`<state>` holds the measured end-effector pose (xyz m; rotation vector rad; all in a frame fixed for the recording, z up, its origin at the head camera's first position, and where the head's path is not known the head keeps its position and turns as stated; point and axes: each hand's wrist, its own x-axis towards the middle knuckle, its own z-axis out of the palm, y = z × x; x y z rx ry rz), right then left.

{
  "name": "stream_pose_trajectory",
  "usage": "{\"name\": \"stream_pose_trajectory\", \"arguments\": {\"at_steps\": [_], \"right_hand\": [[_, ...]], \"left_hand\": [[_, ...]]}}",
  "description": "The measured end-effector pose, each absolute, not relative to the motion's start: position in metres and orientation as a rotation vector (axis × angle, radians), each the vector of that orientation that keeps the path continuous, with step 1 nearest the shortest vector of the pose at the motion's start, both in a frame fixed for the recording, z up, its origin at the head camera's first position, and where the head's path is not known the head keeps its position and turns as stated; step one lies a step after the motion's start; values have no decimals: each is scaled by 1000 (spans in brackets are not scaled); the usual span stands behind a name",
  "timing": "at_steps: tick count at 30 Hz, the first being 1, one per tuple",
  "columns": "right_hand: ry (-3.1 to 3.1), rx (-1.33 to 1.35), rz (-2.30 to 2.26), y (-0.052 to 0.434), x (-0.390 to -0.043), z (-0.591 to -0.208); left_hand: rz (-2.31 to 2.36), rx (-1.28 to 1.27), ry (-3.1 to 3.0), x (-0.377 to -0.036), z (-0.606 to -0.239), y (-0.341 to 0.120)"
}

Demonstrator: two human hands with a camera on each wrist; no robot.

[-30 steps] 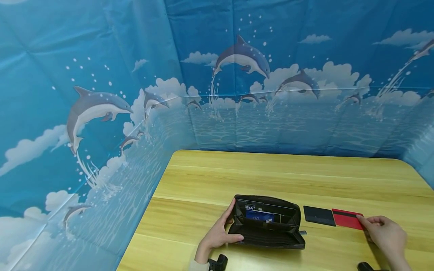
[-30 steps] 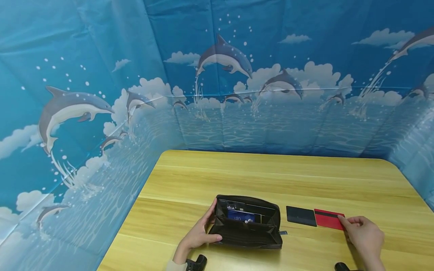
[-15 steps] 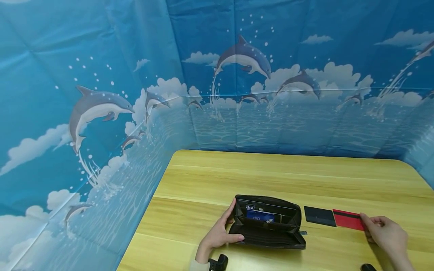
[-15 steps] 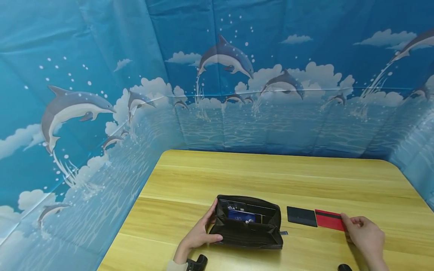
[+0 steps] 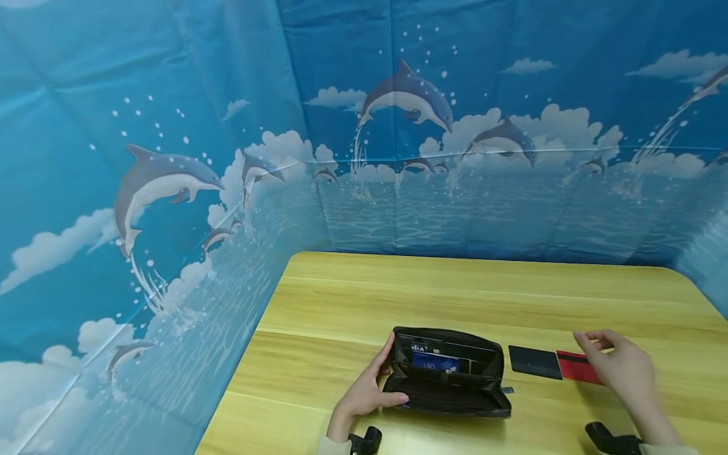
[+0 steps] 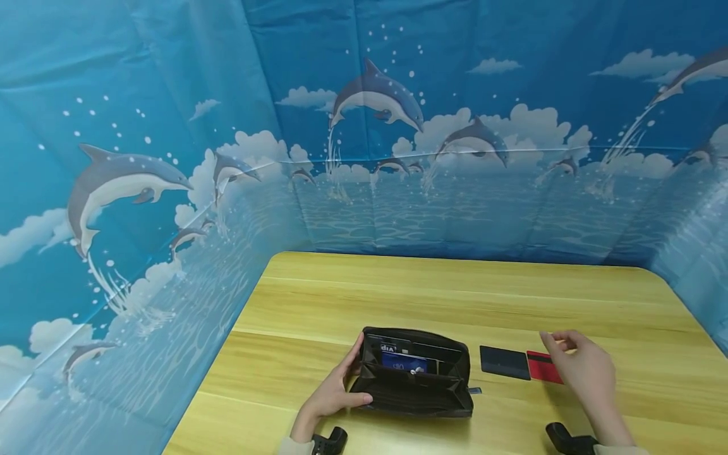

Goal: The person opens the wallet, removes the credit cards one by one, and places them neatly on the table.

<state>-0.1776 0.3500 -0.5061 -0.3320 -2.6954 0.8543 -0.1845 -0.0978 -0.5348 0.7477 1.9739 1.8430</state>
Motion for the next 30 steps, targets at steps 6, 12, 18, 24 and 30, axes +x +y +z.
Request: {"name": "stream_pose_trajectory", "arguments": {"at_steps": [6,12,18,24,30], "right_hand": [[-2613,-5,937,295,-194,-482],[-2609,310,1049,240,-208,-454],[-2733,648,1113,203,-217,-440],[-2852,1061,1123,179,-224,-433],[-2902,1222,1056,163,-230,-437]], "left_hand": [[1788,785,2030,-186,-535,-99],[1772,797,2032,-185,-534,-100],[1773,791,2025,-186,-536,-98],[1797,772,2001,-185,-535,-99],[1824,771,1950,-185,-533,-98]]}}
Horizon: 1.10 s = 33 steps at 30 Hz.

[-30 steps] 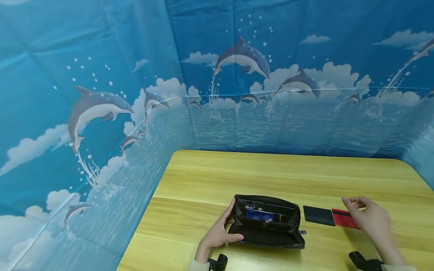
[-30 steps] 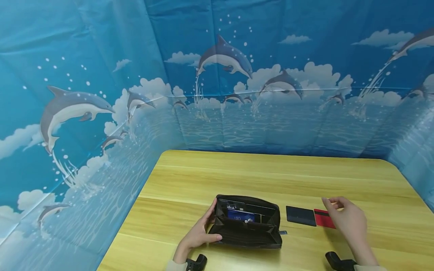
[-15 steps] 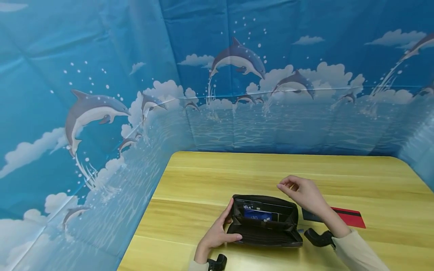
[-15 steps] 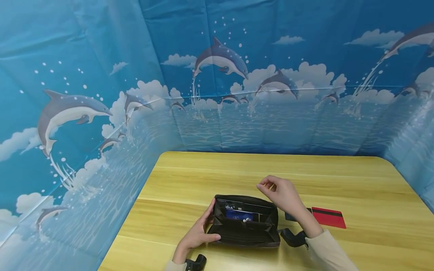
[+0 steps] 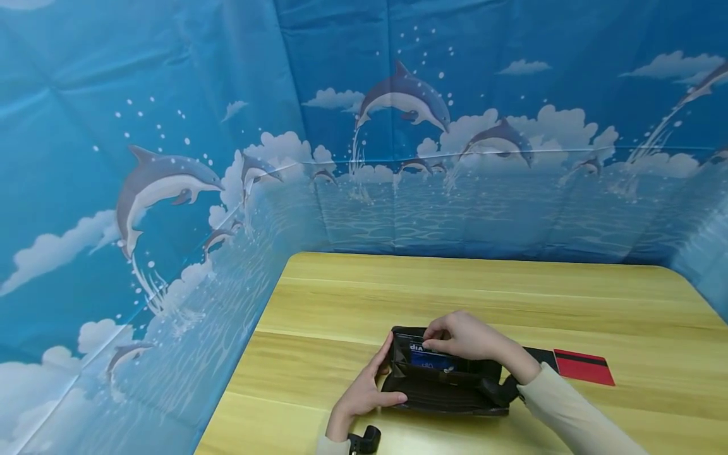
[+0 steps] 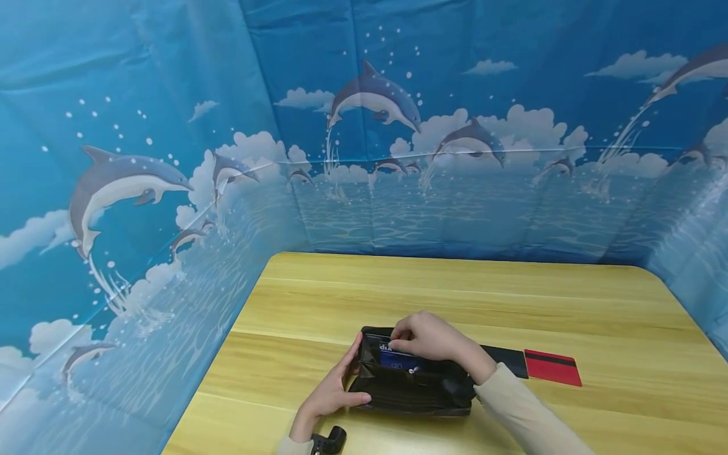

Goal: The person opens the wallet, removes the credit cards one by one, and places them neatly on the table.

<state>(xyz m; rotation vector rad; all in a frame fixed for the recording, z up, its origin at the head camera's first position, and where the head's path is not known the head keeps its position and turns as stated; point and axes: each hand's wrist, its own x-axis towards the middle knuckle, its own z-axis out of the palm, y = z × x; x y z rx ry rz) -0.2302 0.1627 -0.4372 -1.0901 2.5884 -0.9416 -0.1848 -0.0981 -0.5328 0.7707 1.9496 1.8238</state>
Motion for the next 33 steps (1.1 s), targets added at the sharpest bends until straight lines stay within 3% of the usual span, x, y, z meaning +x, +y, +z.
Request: {"name": "stream_pose_trajectory", "arguments": {"at_steps": [17,26,33], "right_hand": [[2907,-925,-782,150,-230,-458],[2986,-867,-719,147,-228,-460],[3024,-858,-752,149,-229,-462]], "left_hand": [[1852,791,2005,-195,-567,-98],[1816,768,2012,-195,-564,-98],[1803,766,1988,-186,-534,-98]]}}
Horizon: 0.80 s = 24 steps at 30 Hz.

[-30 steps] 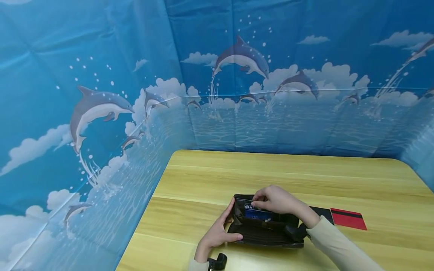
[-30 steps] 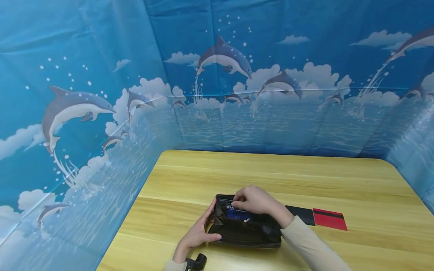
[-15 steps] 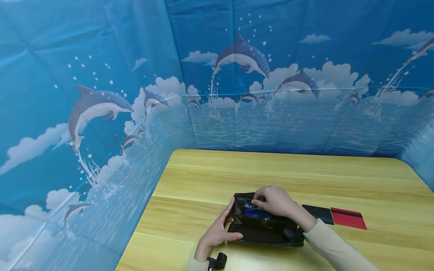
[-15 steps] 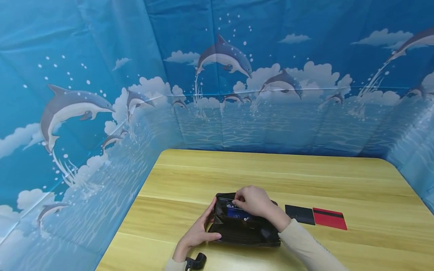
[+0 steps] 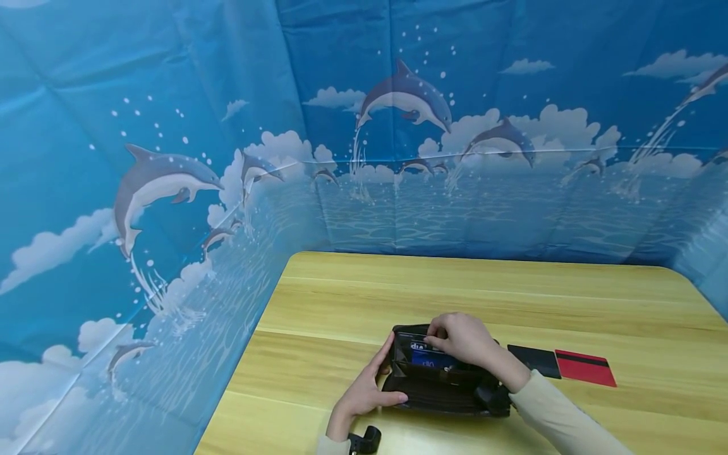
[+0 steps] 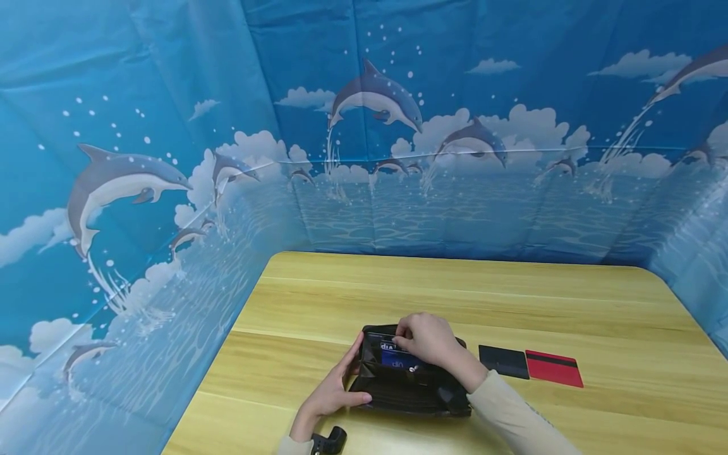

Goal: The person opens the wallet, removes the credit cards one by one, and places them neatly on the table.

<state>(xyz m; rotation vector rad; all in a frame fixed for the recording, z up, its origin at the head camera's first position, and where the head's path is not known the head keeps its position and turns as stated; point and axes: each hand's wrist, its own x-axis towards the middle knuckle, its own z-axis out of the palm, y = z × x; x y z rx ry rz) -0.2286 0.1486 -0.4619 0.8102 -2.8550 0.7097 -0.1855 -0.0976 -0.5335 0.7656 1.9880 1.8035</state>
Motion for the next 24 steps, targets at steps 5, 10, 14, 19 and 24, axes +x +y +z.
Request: {"name": "stream_pose_trajectory", "arguments": {"at_steps": [5,10,14,19,24], "right_hand": [[-2836,814,682,148,-229,-463],[-2835,778,655,146,-229,-465],[-2829,738,613,144,-230,-468],[-2807,698,548,142,-230,-471],[-2775,684,533,141,-230,-473]], "left_hand": [[1821,751,1960,-185,-533,-98],[1809,759,1976,-186,-533,-98],[1806,759,1978,-186,-532,-98],[1814,763,1959,-186,-533,-97],[1806,768,1967,-186,-534,-98]]}}
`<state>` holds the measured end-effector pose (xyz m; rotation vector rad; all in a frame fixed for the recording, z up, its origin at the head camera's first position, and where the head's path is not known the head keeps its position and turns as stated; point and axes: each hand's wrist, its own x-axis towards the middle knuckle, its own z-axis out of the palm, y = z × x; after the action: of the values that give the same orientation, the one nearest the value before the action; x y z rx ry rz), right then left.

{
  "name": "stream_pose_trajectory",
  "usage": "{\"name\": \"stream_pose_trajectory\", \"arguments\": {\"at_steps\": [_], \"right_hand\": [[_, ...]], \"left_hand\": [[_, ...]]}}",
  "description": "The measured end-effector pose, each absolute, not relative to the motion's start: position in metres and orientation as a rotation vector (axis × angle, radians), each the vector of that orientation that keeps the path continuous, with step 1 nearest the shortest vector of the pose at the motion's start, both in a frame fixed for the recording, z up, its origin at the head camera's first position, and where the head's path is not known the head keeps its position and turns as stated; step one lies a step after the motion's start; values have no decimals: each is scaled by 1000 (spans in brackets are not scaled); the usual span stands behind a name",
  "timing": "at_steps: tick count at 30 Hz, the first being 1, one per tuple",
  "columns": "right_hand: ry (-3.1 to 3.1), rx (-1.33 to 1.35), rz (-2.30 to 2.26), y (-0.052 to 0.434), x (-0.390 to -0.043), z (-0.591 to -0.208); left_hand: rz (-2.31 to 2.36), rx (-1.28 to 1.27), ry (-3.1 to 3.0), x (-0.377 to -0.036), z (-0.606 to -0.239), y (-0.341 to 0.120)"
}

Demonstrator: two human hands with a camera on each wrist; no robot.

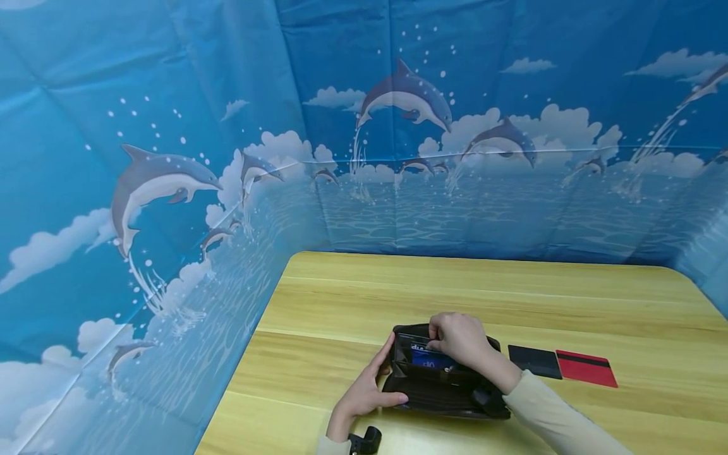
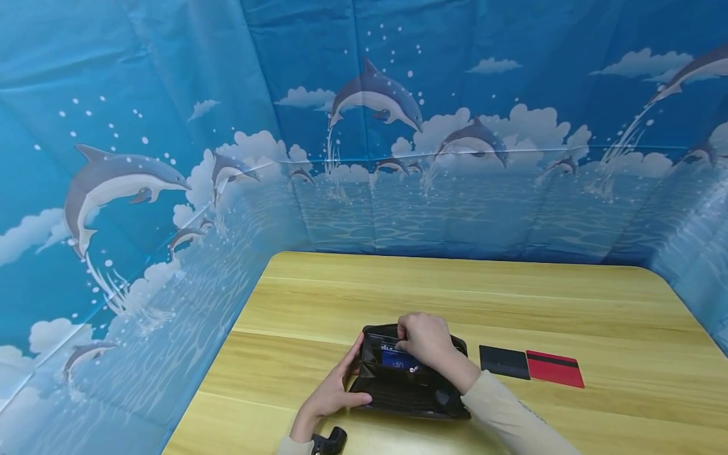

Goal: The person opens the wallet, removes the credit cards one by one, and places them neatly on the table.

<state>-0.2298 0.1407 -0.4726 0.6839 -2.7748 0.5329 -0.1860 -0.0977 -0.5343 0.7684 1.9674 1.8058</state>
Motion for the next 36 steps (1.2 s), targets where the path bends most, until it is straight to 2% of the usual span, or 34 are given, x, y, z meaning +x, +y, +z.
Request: {"name": "stream_pose_trajectory", "arguments": {"at_steps": [36], "right_hand": [[-2772,776,501,147,-230,-476]], "left_hand": [[1805,769,1994,-185,-534,-99]]}}
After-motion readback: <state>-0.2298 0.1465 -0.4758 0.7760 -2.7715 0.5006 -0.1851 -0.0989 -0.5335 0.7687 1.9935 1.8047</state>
